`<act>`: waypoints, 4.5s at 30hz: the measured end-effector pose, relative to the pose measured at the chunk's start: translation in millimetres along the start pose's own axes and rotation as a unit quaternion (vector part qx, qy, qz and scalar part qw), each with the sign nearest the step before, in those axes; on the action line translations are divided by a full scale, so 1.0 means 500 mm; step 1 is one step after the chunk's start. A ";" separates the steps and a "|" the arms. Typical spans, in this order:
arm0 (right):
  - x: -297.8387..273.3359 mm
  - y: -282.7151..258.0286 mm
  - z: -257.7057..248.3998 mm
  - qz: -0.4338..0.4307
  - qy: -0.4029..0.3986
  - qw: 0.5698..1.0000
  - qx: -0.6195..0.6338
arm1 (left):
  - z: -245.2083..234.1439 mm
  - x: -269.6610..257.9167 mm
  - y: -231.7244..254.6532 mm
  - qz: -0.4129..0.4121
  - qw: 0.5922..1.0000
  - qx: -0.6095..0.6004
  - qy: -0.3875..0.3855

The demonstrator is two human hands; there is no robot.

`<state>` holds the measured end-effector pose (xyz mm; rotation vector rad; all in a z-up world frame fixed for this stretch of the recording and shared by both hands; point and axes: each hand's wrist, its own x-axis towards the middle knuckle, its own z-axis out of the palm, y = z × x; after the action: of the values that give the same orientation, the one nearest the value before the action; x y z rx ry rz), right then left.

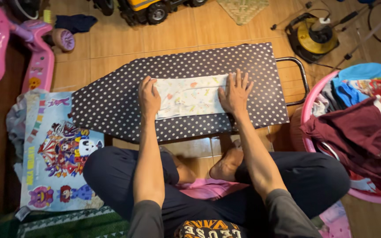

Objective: The person folds three shirts one by one on a small ironing board. They start with a small patterned shirt, then a maroon shirt, and finally a colorful graphic tee, smoothing and folding each into a neat stack.

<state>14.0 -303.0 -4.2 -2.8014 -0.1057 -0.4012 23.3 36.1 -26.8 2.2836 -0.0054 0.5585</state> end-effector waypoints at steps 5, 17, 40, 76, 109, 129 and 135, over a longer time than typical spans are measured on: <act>-0.005 -0.143 0.022 -0.077 -0.063 0.944 0.315 | -0.013 -0.006 -0.021 -0.120 0.989 -0.083 0.025; 0.007 -0.232 0.059 -0.241 -0.131 0.930 0.246 | 0.011 -0.029 -0.091 -0.152 0.952 -0.263 0.025; 0.014 -0.249 0.065 -0.236 -0.182 0.902 0.313 | -0.012 -0.022 -0.051 -0.157 0.958 -0.238 0.013; 0.079 -0.291 0.132 0.054 -0.087 0.929 0.355 | 0.032 -0.007 -0.019 -0.179 0.971 -0.157 0.034; 0.066 -0.102 0.058 -0.073 -0.142 0.987 -0.008 | 0.053 -0.045 0.048 -0.017 0.962 0.256 -0.090; -0.052 -0.104 0.079 -0.088 0.035 0.994 0.047 | 0.102 -0.061 0.134 0.066 0.969 0.228 -0.066; -0.059 -0.145 0.050 -0.089 -0.107 0.990 0.008 | 0.095 -0.079 0.120 0.060 0.966 0.216 -0.131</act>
<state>-16.0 -227.1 -14.0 -2.8208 -0.4063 -0.1379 -4.3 -45.7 -30.0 2.7859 -0.1670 0.3364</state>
